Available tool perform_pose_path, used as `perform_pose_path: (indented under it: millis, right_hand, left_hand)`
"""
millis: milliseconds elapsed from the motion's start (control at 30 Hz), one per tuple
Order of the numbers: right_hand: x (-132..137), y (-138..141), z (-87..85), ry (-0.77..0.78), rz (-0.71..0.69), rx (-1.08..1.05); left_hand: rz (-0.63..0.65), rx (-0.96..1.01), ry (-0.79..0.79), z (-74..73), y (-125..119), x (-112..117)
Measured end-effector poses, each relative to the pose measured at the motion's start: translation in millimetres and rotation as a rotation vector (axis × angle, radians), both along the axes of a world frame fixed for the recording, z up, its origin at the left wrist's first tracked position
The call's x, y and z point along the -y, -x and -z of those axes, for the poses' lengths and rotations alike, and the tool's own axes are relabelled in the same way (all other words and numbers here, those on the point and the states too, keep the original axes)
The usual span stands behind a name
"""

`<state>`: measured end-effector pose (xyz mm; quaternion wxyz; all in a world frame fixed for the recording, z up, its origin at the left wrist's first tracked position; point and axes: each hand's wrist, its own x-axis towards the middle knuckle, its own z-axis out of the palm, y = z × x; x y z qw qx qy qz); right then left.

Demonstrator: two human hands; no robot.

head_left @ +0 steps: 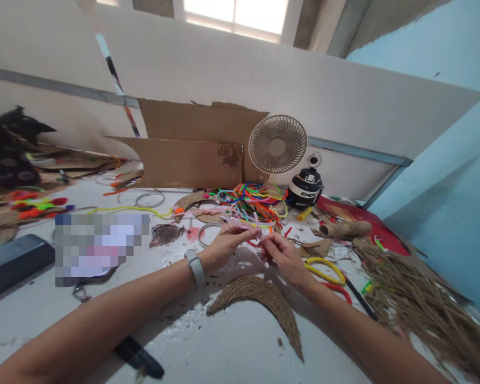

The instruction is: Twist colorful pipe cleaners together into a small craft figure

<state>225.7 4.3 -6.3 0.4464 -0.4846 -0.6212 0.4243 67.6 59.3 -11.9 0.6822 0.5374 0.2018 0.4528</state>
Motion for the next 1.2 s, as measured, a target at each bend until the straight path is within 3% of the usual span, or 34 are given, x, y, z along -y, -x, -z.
perform_pose_path:
  millis: [200,467,600,733,833,1033,1200]
  right_hand:
    - [1,-4,-0.1,-0.119,0.027,0.191]
    - [1,-10,-14.9,-0.243,-0.175,0.426]
    - [-1,-13,-16.3,-0.184,-0.298,0.423]
    - [-5,-15,-9.5,-0.073,-0.111,0.241]
    - [-6,-12,-6.1,-0.062,-0.050,0.097]
    - [0,-3,-11.5,-0.078,0.094,0.008]
    - [2,0,-9.7,-0.112,0.158,-0.012]
  left_hand:
    - [0.009,-0.078,-0.031,3.2,2,-4]
    - [0.222,-0.279,-0.267,5.7,9,-19]
    - [0.320,-0.303,-0.252,0.8,12,-19]
    - [0.144,-0.233,-0.101,0.0,11,-16]
    - [0.068,-0.109,-0.023,2.1,6,-11]
    - [0.038,-0.023,-0.010,4.5,0,-5]
    - [0.100,-0.058,-0.019,3.8,1,-4]
